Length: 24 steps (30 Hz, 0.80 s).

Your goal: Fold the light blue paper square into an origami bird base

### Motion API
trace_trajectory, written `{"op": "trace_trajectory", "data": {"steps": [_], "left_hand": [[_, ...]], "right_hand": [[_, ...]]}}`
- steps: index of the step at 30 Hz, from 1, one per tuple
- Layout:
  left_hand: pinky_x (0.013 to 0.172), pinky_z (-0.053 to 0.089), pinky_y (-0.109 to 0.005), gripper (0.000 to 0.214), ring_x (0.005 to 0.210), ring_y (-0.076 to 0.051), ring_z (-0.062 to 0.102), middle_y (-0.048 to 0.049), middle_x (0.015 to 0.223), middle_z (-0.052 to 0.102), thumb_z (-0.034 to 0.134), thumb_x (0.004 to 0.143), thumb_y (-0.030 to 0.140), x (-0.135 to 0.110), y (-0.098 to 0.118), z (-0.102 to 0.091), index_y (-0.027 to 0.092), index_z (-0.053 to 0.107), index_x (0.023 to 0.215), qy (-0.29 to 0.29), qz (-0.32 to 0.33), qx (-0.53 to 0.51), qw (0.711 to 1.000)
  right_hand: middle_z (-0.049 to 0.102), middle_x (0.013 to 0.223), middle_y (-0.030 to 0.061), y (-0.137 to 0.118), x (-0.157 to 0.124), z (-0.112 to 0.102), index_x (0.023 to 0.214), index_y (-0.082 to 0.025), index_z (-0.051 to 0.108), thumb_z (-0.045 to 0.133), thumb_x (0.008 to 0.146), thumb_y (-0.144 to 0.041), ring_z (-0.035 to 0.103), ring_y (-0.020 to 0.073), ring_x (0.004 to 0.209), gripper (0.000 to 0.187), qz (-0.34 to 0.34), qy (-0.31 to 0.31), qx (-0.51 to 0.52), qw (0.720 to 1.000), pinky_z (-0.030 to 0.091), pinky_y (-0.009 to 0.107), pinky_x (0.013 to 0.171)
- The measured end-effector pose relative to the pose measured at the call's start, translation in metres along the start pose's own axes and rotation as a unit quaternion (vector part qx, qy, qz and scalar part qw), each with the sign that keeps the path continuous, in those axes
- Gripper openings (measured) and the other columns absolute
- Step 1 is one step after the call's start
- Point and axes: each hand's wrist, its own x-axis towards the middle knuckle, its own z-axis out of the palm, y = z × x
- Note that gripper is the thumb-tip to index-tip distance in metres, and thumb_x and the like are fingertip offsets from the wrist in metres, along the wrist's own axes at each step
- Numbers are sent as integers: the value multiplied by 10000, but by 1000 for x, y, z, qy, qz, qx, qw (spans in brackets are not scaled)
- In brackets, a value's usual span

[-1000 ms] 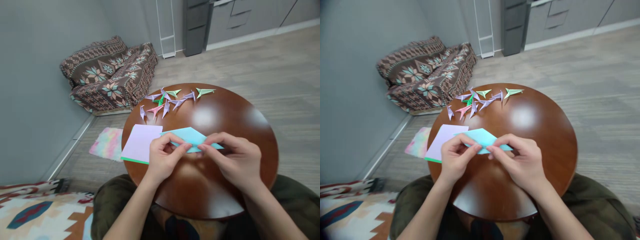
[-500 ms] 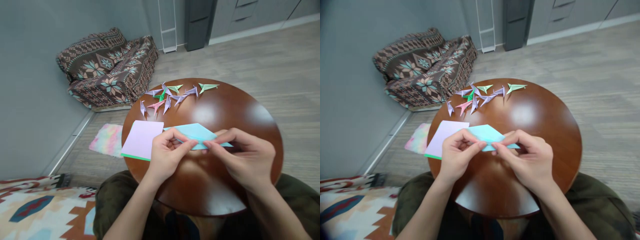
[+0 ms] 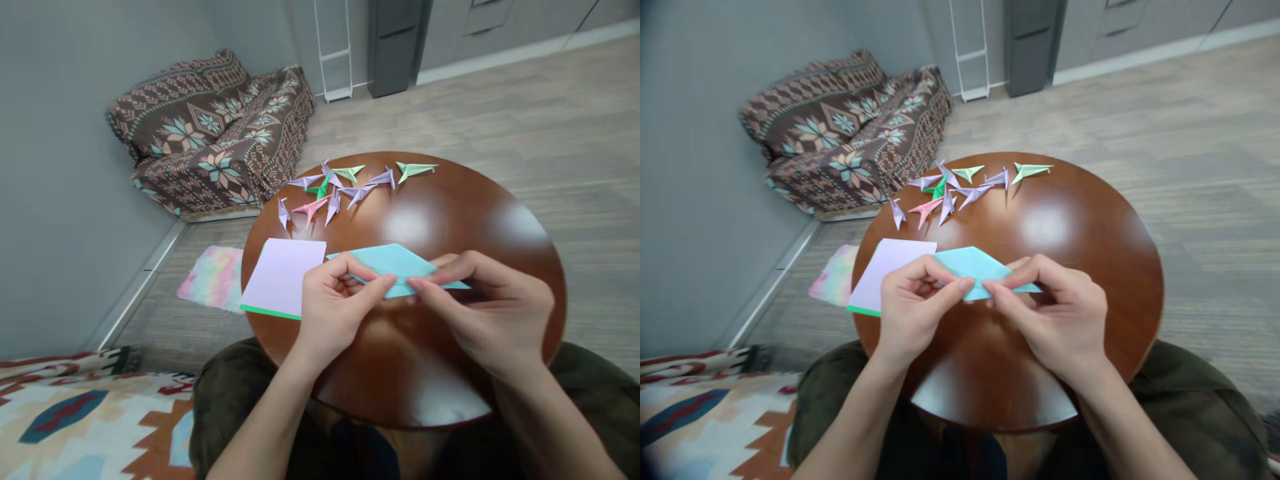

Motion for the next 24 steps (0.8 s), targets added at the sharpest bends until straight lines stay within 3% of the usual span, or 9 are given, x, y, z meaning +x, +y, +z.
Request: {"op": "trace_trajectory", "data": {"steps": [11,16,24], "left_hand": [[486,437,-212,288,531,-99,570,1,592,660,931,726,313,2,3,-2,166,690,671,-4,-15,-4,1000],[534,517,-228,282,558,-121,628,-4,609,682,924,740,325,1,5,-2,170,692,700,-5,-31,-13,999],[490,484,-204,255,522,-97,594,1,609,670,909,746,282,0,5,4,165,691,682,30,-11,15,999]], "right_hand": [[784,744,13,1,0,-1,766,-271,719,852,840,-156,736,210,644,191,4,-10,12,1000,599,310,525],[785,757,25,2,0,-1,764,-261,712,862,846,-197,757,228,666,183,2,-8,10,1000,620,333,556],[795,780,18,4,2,0,775,-267,729,834,851,-126,764,215,658,192,1,-13,24,1000,633,318,539]]}}
